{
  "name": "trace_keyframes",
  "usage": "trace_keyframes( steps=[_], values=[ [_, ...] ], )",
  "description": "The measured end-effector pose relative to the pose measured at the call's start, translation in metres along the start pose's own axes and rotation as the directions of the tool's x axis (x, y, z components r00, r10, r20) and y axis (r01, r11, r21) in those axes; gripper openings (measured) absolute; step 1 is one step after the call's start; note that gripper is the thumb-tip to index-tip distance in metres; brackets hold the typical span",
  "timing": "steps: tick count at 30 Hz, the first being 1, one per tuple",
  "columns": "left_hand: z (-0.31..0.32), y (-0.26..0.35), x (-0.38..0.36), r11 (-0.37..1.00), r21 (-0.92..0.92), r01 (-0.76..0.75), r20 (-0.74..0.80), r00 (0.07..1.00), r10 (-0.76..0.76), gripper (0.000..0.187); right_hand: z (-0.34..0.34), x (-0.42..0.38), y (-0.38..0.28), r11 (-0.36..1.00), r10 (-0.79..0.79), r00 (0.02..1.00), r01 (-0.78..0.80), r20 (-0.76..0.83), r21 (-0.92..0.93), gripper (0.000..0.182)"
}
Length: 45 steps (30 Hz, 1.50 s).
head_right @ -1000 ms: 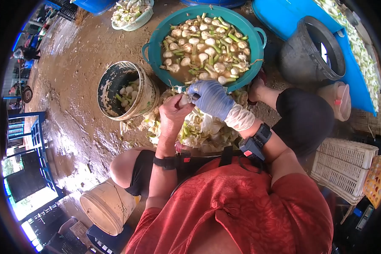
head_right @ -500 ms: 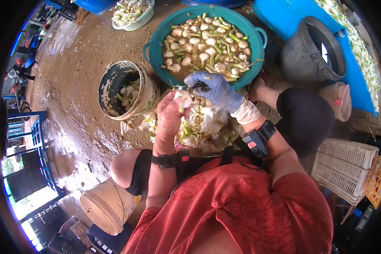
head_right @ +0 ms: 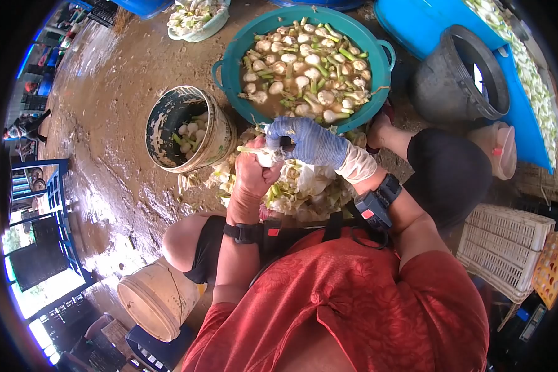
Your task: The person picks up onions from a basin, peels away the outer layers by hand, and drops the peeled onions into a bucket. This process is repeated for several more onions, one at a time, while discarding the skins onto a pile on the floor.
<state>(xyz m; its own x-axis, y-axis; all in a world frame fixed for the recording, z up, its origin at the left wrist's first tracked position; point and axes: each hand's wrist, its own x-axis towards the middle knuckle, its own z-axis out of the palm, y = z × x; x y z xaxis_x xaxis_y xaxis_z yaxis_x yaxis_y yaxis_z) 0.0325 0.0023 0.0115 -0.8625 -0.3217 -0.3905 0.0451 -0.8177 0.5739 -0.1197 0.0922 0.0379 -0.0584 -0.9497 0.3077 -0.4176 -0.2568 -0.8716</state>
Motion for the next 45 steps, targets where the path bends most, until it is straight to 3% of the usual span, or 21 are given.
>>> trace_keyframes(
  steps=[4, 6, 9, 11, 16, 18, 19, 20, 22, 24, 25, 26, 28, 30, 32, 35, 39, 42, 43, 44, 45],
  values=[
    [0.001, 0.000, 0.000, 0.989, -0.139, 0.060, -0.029, 0.998, -0.064, 0.025, 0.006, -0.005, 0.003, 1.000, 0.007, 0.996, -0.005, -0.087, 0.022, 0.021],
    [0.009, 0.002, -0.001, 0.974, -0.210, 0.080, 0.002, 0.997, -0.082, 0.024, 0.008, -0.008, 0.004, 0.896, 0.307, 0.944, -0.242, -0.124, 0.372, 0.019],
    [0.020, 0.001, -0.001, 0.975, -0.220, -0.030, -0.215, 0.976, -0.018, 0.022, 0.010, -0.008, 0.003, 0.888, 0.348, 0.909, -0.240, -0.231, 0.393, 0.017],
    [0.021, 0.003, -0.002, 0.956, -0.181, -0.230, -0.128, 0.970, 0.208, 0.021, 0.011, -0.010, 0.010, 0.873, 0.403, 0.875, -0.279, -0.269, 0.400, 0.016],
    [0.021, 0.009, -0.010, 0.959, -0.133, -0.250, 0.085, 0.961, 0.263, 0.022, 0.020, -0.025, 0.054, 0.821, 0.553, 0.742, -0.408, -0.379, 0.399, 0.006],
    [0.023, 0.013, -0.010, 0.972, -0.138, -0.193, -0.066, 0.981, 0.185, 0.024, 0.030, -0.033, 0.077, 0.796, 0.507, 0.858, -0.504, -0.088, -0.334, 0.009],
    [0.007, 0.010, -0.003, 0.951, 0.033, -0.306, -0.180, 0.935, 0.307, 0.026, 0.041, -0.040, 0.092, 0.897, 0.308, 0.949, -0.269, 0.061, -0.350, 0.016],
    [-0.016, 0.014, 0.003, 0.885, -0.362, -0.293, -0.093, 0.956, 0.278, 0.038, 0.046, -0.034, 0.078, 0.934, 0.323, 0.921, -0.273, 0.219, -0.229, 0.017],
    [-0.020, 0.037, -0.006, 0.640, -0.525, -0.561, -0.221, 0.816, 0.534, 0.059, 0.049, -0.017, 0.069, 0.845, 0.504, 0.784, -0.361, 0.363, -0.394, 0.021],
    [-0.008, 0.053, -0.012, 0.598, -0.423, -0.681, -0.521, 0.723, 0.454, 0.066, 0.050, 0.004, 0.087, 0.818, 0.419, 0.885, -0.273, 0.201, -0.506, 0.021],
    [-0.016, 0.050, -0.008, 0.631, -0.388, -0.672, -0.514, 0.726, 0.457, 0.065, 0.049, 0.019, 0.100, 0.840, 0.482, 0.874, -0.440, 0.065, -0.317, 0.017],
    [-0.009, 0.047, -0.006, 0.713, -0.289, -0.638, -0.565, 0.715, 0.411, 0.056, 0.055, 0.028, 0.146, 0.917, 0.382, 0.924, -0.380, -0.009, -0.125, 0.017],
    [-0.006, 0.037, -0.005, 0.826, -0.192, -0.530, -0.459, 0.792, 0.401, 0.046, 0.042, 0.064, 0.152, 0.844, 0.486, 0.863, -0.504, -0.137, -0.184, 0.029],
    [-0.009, 0.035, 0.000, 0.838, -0.194, -0.510, -0.396, 0.822, 0.409, 0.040, 0.038, 0.101, 0.173, 0.704, 0.561, 0.821, -0.542, -0.109, -0.459, 0.031],
    [-0.011, 0.037, 0.005, 0.853, -0.141, -0.502, -0.377, 0.824, 0.422, 0.036, 0.042, 0.126, 0.188, 0.679, 0.587, 0.807, -0.535, -0.066, -0.503, 0.038],
    [-0.013, 0.037, 0.008, 0.868, -0.081, -0.489, -0.381, 0.820, 0.427, 0.033, 0.072, 0.139, 0.219, 0.512, 0.609, 0.760, -0.595, -0.227, -0.620, 0.049],
    [-0.018, 0.036, 0.010, 0.876, -0.084, -0.475, -0.394, 0.823, 0.409, 0.029, 0.078, 0.133, 0.246, 0.485, 0.670, 0.710, -0.641, -0.217, -0.595, 0.045],
    [-0.019, 0.036, 0.012, 0.882, -0.076, -0.466, -0.427, 0.814, 0.393, 0.025, 0.067, 0.123, 0.256, 0.537, 0.755, 0.655, -0.602, 0.019, -0.591, 0.026],
    [-0.020, 0.035, 0.012, 0.877, -0.103, -0.470, -0.436, 0.813, 0.385, 0.020, 0.061, 0.112, 0.256, 0.590, 0.659, 0.751, -0.546, -0.036, -0.594, 0.022],
    [-0.019, 0.035, 0.013, 0.876, -0.109, -0.469, -0.435, 0.815, 0.382, 0.020, 0.053, 0.106, 0.247, 0.586, 0.662, 0.749, -0.547, -0.037, -0.598, 0.022],
    [-0.017, 0.034, 0.015, 0.886, -0.064, -0.458, -0.479, 0.793, 0.376, 0.018, 0.042, 0.099, 0.233, 0.690, 0.680, 0.733, -0.652, -0.027, -0.314, 0.022]
  ],
)
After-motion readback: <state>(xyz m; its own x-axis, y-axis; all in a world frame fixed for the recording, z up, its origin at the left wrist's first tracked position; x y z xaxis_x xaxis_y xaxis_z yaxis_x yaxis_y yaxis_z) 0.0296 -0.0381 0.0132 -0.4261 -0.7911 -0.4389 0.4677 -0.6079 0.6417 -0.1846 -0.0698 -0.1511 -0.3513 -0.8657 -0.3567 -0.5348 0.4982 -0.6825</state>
